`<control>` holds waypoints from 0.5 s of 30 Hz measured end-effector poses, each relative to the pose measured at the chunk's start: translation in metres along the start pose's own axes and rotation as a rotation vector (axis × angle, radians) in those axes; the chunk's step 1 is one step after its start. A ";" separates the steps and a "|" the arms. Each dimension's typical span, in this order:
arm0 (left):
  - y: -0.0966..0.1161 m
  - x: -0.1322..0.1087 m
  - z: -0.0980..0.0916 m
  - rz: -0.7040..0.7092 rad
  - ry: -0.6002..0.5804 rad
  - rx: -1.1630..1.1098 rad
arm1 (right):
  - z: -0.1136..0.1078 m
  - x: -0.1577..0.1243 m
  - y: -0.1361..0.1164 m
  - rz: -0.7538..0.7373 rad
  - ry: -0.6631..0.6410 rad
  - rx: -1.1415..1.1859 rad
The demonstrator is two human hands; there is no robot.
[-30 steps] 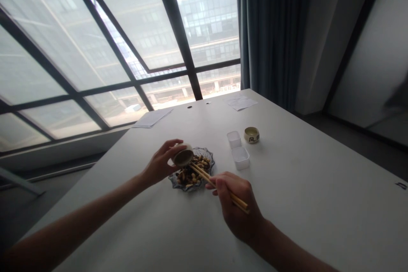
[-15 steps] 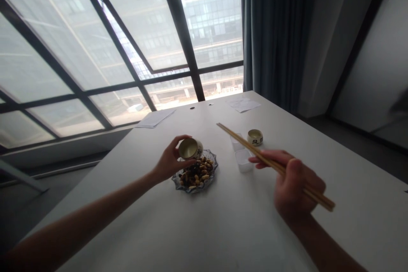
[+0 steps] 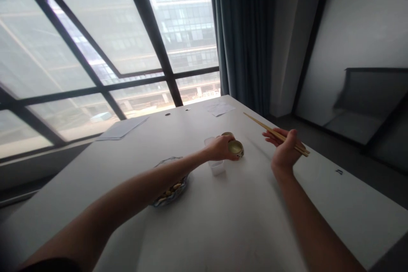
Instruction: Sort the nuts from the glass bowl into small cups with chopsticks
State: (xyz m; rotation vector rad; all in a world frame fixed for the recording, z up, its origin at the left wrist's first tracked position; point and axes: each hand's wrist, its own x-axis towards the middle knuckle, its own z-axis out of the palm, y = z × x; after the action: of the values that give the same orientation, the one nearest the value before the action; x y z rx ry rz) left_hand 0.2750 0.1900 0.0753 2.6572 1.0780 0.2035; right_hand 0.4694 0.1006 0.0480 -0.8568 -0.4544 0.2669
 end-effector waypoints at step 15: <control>-0.017 0.024 0.007 0.074 -0.161 0.119 | 0.006 -0.011 -0.016 0.042 -0.096 0.066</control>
State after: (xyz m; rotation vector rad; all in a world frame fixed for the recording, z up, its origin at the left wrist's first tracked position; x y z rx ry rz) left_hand 0.2825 0.2169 0.0642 2.7645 0.9705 -0.0612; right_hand 0.4578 0.0902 0.0608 -0.7916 -0.5143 0.3611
